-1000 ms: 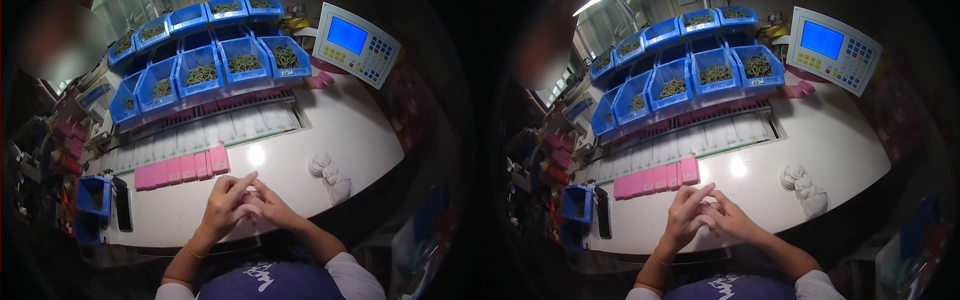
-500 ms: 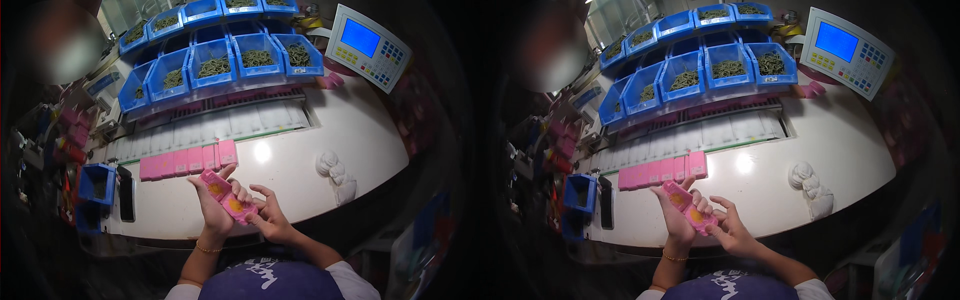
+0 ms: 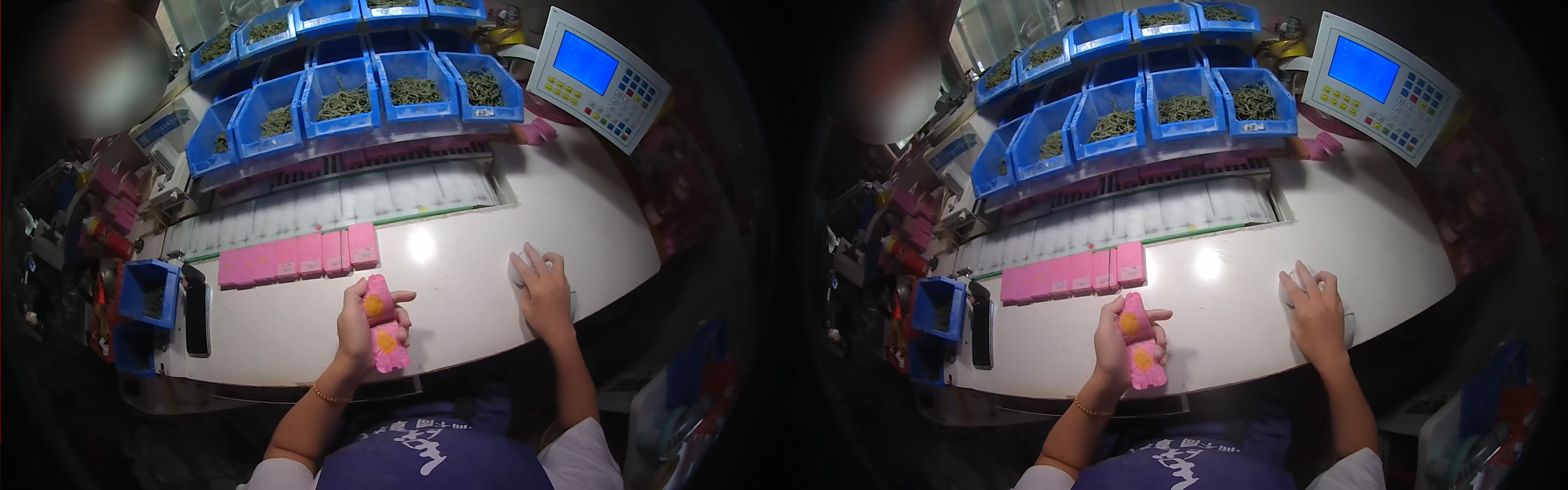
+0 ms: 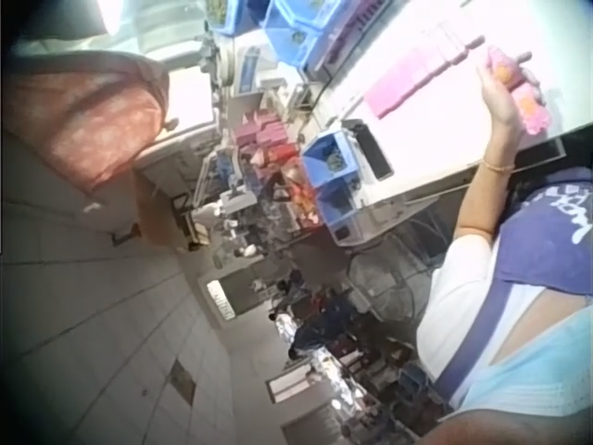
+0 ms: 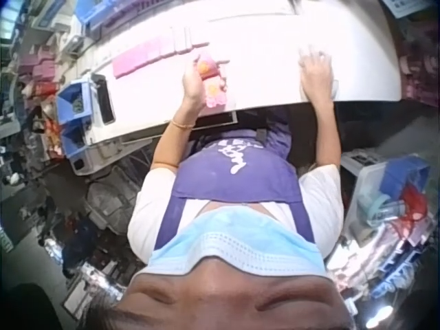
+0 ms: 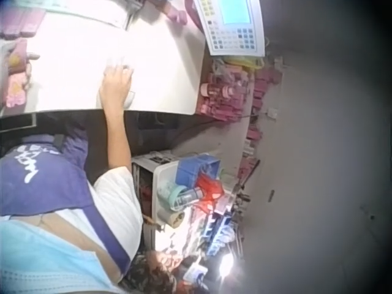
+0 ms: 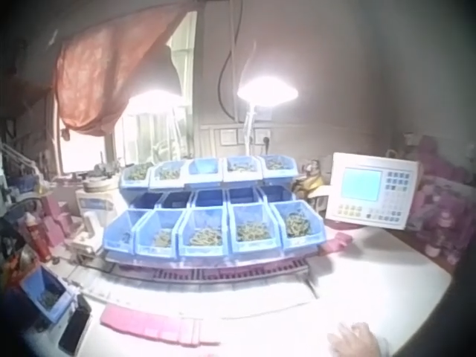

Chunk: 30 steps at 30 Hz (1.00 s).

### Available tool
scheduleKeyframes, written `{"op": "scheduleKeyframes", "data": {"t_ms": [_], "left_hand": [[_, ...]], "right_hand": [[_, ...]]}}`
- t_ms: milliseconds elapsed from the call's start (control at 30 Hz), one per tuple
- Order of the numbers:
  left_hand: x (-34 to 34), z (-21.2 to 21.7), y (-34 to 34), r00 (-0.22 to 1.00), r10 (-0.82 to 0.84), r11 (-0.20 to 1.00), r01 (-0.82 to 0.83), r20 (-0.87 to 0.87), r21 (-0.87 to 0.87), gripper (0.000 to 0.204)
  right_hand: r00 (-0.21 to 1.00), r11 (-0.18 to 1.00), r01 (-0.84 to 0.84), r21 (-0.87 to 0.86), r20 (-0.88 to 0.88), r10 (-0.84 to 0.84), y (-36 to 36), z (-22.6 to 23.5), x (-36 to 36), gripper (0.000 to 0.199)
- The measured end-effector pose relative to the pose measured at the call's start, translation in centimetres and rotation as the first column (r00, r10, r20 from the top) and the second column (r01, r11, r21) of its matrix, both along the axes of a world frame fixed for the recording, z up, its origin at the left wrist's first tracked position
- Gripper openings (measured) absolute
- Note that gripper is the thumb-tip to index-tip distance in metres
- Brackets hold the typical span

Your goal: Assembling small metal components into pink plastic molds or holders at a workshop desk.

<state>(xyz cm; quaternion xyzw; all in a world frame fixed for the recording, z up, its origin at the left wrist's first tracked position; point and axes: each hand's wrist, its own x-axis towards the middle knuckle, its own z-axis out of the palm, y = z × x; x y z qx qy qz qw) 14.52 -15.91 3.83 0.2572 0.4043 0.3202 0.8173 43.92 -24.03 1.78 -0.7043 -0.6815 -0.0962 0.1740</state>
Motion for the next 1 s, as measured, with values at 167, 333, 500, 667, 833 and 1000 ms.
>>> {"op": "scheduleKeyframes", "data": {"t_ms": [167, 333, 500, 667, 833, 1000], "left_hand": [[1.2, -0.7, 0.1, 0.998, -0.013, 0.996, 0.018, -0.063, 0.084, 0.074], [2.4, -2.6, -0.2, 0.981, 0.174, 0.971, -0.156, -0.088, 0.183, 0.067], [1.5, -1.1, -0.9, 0.989, 0.037, 0.98, -0.008, -0.142, 0.199, 0.065], [2.7, -1.2, -0.3, 0.979, 0.175, 0.918, -0.124, -0.106, 0.376, 0.069], [1.7, -0.5, 0.1, 0.962, 0.16, 0.932, -0.074, -0.219, 0.355, 0.072], [3.3, -0.5, -0.7, 0.917, 0.264, 0.706, 0.027, -0.298, 0.708, 0.072]], "right_hand": [[0.957, 0.916, -0.204, 0.345, -0.128, 0.262, 0.1, 2.0, -3.4, 0.051], [0.737, 0.707, -0.649, 0.28, 0.0, 0.676, 1.2, 2.9, -10.0, 0.046], [0.663, 0.693, -0.685, 0.224, -0.203, 0.721, 1.6, 2.8, -9.0, 0.048], [0.685, 0.699, -0.631, 0.337, -0.182, 0.706, 1.4, 2.9, -10.1, 0.055], [0.691, 0.77, -0.475, 0.426, -0.362, 0.626, 0.4, 3.6, -8.6, 0.057], [0.625, 0.743, -0.639, 0.199, -0.429, 0.652, -1.9, 0.8, -11.8, 0.053]]}}
